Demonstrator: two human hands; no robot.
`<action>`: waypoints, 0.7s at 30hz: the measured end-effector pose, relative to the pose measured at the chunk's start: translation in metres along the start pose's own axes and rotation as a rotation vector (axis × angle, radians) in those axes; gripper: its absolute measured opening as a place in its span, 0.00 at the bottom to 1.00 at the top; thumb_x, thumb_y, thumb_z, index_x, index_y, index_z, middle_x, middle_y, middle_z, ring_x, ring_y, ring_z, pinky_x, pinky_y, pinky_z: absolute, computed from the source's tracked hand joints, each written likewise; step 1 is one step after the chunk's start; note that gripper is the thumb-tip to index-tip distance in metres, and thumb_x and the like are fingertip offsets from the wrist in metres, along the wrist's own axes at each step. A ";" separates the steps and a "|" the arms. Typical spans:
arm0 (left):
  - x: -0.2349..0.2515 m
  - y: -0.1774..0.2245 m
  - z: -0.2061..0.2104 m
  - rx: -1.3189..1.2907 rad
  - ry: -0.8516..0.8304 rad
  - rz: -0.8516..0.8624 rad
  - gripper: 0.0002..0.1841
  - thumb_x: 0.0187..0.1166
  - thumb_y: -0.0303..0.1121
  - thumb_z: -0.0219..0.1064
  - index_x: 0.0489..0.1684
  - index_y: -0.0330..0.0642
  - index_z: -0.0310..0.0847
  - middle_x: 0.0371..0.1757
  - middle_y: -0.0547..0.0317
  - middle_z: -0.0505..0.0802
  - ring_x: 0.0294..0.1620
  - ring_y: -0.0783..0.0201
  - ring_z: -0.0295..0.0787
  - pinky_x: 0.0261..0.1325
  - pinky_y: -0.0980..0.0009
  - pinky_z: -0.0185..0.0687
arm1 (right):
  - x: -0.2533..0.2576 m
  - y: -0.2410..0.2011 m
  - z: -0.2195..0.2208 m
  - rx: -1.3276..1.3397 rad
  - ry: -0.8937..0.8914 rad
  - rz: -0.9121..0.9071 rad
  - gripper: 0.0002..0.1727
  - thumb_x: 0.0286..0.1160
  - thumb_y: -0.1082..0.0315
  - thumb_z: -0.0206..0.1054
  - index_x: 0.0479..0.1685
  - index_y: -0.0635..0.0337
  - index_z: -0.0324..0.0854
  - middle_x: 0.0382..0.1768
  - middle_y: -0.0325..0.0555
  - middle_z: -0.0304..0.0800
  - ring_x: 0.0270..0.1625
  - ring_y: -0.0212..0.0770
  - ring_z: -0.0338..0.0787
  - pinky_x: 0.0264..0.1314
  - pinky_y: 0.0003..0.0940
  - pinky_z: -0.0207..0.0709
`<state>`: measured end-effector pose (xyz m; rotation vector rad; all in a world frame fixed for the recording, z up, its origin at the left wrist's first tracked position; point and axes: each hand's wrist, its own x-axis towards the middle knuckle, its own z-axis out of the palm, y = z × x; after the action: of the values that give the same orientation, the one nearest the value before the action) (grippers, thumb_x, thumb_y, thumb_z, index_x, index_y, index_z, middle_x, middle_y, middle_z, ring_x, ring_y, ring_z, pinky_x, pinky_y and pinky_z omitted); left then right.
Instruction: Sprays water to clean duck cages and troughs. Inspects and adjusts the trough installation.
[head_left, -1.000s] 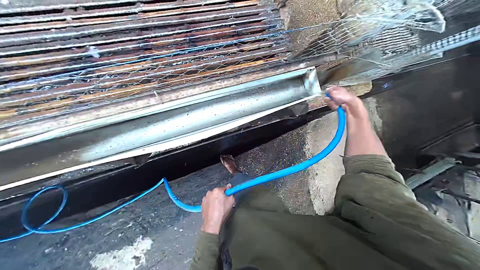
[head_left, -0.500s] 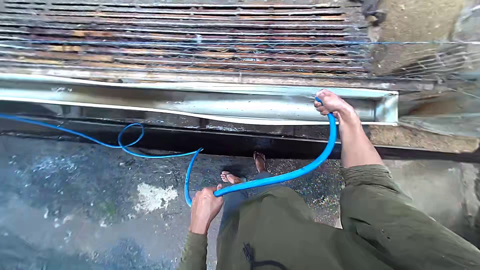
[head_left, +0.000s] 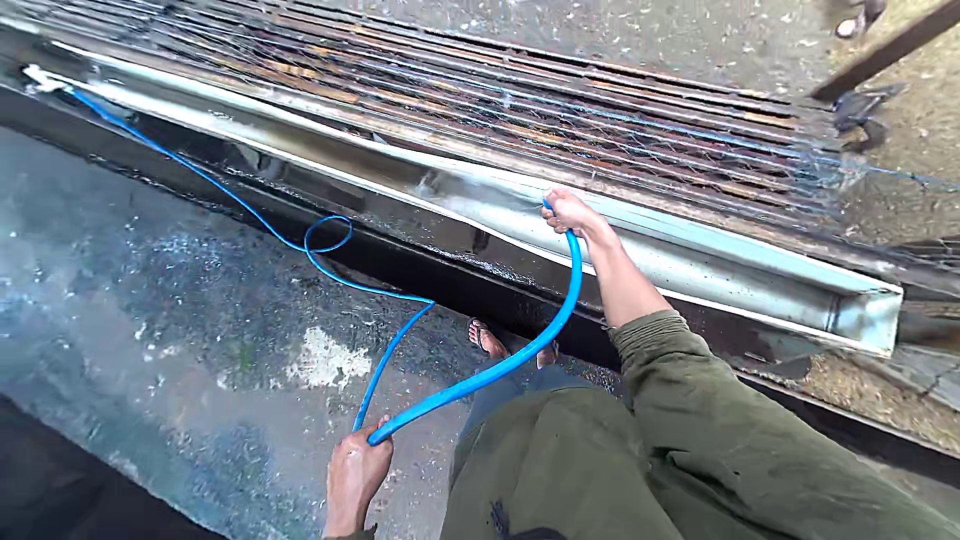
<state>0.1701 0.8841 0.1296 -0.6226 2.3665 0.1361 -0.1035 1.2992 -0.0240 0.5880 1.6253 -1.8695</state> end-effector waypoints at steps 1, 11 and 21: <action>0.001 -0.009 0.000 -0.015 0.009 -0.012 0.20 0.85 0.40 0.62 0.28 0.32 0.88 0.36 0.32 0.92 0.48 0.34 0.91 0.53 0.34 0.78 | 0.006 -0.009 0.015 -0.018 -0.028 -0.011 0.15 0.99 0.54 0.35 0.62 0.51 0.62 0.21 0.33 0.64 0.12 0.27 0.56 0.13 0.22 0.53; 0.015 -0.042 0.002 -0.062 0.014 -0.084 0.21 0.84 0.44 0.62 0.32 0.35 0.91 0.41 0.32 0.93 0.53 0.33 0.91 0.55 0.32 0.78 | 0.004 -0.010 0.045 -0.103 -0.070 -0.047 0.16 0.99 0.53 0.36 0.63 0.51 0.62 0.21 0.34 0.64 0.12 0.28 0.58 0.13 0.23 0.57; 0.002 0.124 0.020 0.107 -0.339 0.364 0.28 0.90 0.51 0.51 0.41 0.34 0.88 0.51 0.33 0.92 0.62 0.34 0.87 0.62 0.35 0.76 | -0.200 0.137 -0.186 -0.110 0.723 0.268 0.16 0.98 0.58 0.38 0.55 0.60 0.67 0.22 0.33 0.65 0.15 0.28 0.64 0.18 0.24 0.65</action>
<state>0.1225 0.9973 0.1042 -0.1002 2.1151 0.2522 0.1269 1.4999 -0.0191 1.4735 1.9339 -1.4297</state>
